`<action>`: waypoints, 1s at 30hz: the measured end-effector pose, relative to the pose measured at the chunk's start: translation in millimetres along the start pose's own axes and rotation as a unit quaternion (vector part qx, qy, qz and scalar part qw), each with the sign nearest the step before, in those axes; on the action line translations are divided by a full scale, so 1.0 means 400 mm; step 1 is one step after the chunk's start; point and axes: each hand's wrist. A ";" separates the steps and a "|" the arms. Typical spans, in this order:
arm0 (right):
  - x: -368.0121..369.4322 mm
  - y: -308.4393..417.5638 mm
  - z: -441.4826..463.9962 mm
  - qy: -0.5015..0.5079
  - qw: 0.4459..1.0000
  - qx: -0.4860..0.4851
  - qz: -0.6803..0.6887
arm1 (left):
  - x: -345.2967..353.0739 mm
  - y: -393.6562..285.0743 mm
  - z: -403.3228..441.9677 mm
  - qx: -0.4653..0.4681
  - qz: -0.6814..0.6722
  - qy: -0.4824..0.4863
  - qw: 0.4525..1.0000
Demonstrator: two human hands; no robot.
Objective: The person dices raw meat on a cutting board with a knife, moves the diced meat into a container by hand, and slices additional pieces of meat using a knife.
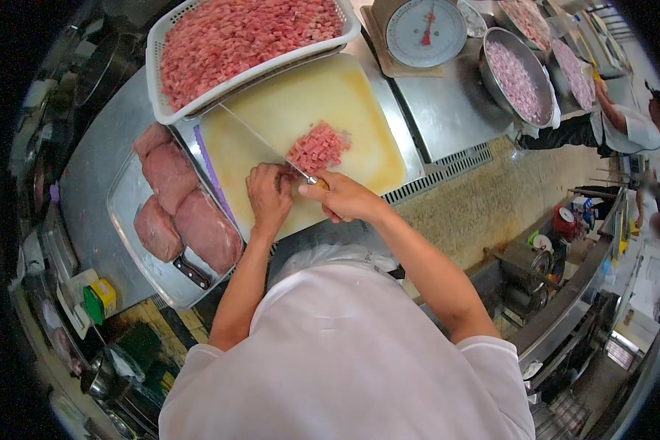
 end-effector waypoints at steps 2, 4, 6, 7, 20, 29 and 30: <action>-0.001 -0.002 -0.004 0.009 1.000 -0.002 0.014 | 0.001 0.002 -0.003 -0.016 -0.020 -0.009 1.000; 0.006 -0.001 -0.011 0.000 1.000 -0.005 0.024 | -0.010 -0.027 0.007 -0.006 -0.015 -0.014 1.000; 0.003 0.003 -0.009 -0.022 1.000 0.020 0.011 | -0.016 -0.033 0.008 0.000 0.006 -0.005 1.000; 0.002 0.011 -0.010 -0.034 0.999 0.032 0.004 | -0.013 -0.024 0.010 0.002 0.022 0.007 1.000; 0.023 -0.006 0.001 -0.043 0.998 -0.026 -0.041 | 0.005 0.008 0.009 0.011 0.070 0.008 0.997; 0.037 0.008 0.022 -0.039 0.998 -0.037 -0.042 | -0.033 0.021 0.018 0.017 0.035 0.074 0.997; 0.041 0.031 0.024 -0.053 0.998 -0.015 -0.033 | -0.038 0.022 0.017 0.018 0.024 0.072 0.997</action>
Point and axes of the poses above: each hand's wrist, its own z-axis towards the middle knuckle, its own x-axis out of the palm, y = z × x
